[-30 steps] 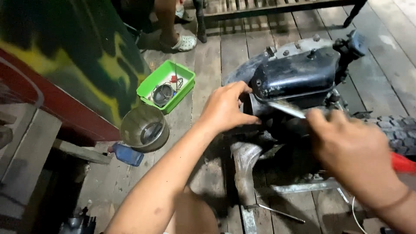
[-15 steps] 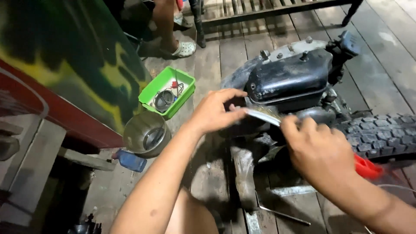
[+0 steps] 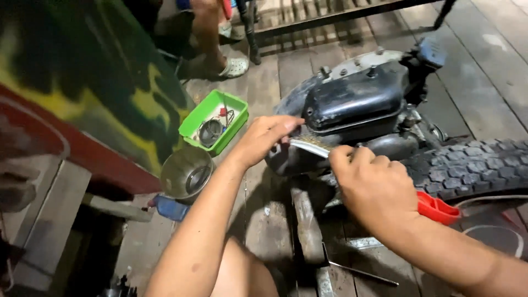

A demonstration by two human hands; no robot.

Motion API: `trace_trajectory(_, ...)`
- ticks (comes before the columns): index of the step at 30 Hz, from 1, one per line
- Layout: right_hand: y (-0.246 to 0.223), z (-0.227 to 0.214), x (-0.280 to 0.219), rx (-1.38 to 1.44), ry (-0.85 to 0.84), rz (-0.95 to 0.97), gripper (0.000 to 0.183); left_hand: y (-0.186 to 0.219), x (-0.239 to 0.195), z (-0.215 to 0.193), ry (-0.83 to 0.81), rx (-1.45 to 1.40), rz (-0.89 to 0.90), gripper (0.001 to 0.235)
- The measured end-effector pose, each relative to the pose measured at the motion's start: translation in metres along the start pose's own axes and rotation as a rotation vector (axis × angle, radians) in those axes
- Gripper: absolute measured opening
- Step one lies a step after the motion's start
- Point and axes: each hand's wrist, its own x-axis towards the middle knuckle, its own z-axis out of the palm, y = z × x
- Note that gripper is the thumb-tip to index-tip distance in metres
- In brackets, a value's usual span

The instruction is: Cleaning and prying components of a small engine using a wire brush and a screwdriver.

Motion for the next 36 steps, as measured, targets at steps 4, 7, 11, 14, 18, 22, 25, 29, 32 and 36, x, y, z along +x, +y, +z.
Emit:
trace_trajectory(4,0.02,0.009,-0.014,0.091,-0.032,0.009,0.024,-0.002,-0.001,-0.004,-0.054,0.023,0.022,0.05)
trace_trajectory(7,0.04,0.019,-0.027,0.166,-0.13,-0.046,0.047,-0.004,-0.004,-0.005,-0.08,0.042,0.019,0.047)
trace_trajectory(11,0.042,0.028,-0.019,0.085,0.006,-0.03,0.028,0.005,-0.001,-0.003,-0.041,0.054,-0.041,0.056)
trace_trajectory(14,0.028,0.021,-0.003,0.155,0.05,-0.049,0.031,-0.004,0.002,-0.005,-0.066,0.036,-0.031,0.06)
trace_trajectory(18,0.028,0.017,0.007,0.234,0.078,-0.082,0.037,0.005,-0.002,-0.009,-0.096,0.04,-0.065,0.073)
trace_trajectory(22,0.051,0.021,-0.008,0.204,-0.122,-0.11,0.029,0.006,-0.004,-0.009,-0.106,0.099,-0.027,0.078)
trace_trajectory(25,0.05,0.014,-0.011,0.062,-0.082,-0.075,0.03,-0.001,-0.002,-0.009,-0.097,0.056,-0.003,0.078)
trace_trajectory(29,0.02,0.006,0.004,0.129,0.0,-0.025,0.022,-0.005,0.004,-0.005,-0.087,0.0,-0.02,0.084)
trace_trajectory(32,0.016,0.008,0.009,0.183,0.032,-0.013,0.026,-0.007,0.004,-0.006,-0.105,-0.07,-0.034,0.087)
trace_trajectory(36,0.034,0.012,-0.004,0.247,-0.091,-0.069,0.029,-0.006,-0.005,-0.009,-0.129,-0.014,-0.02,0.087)
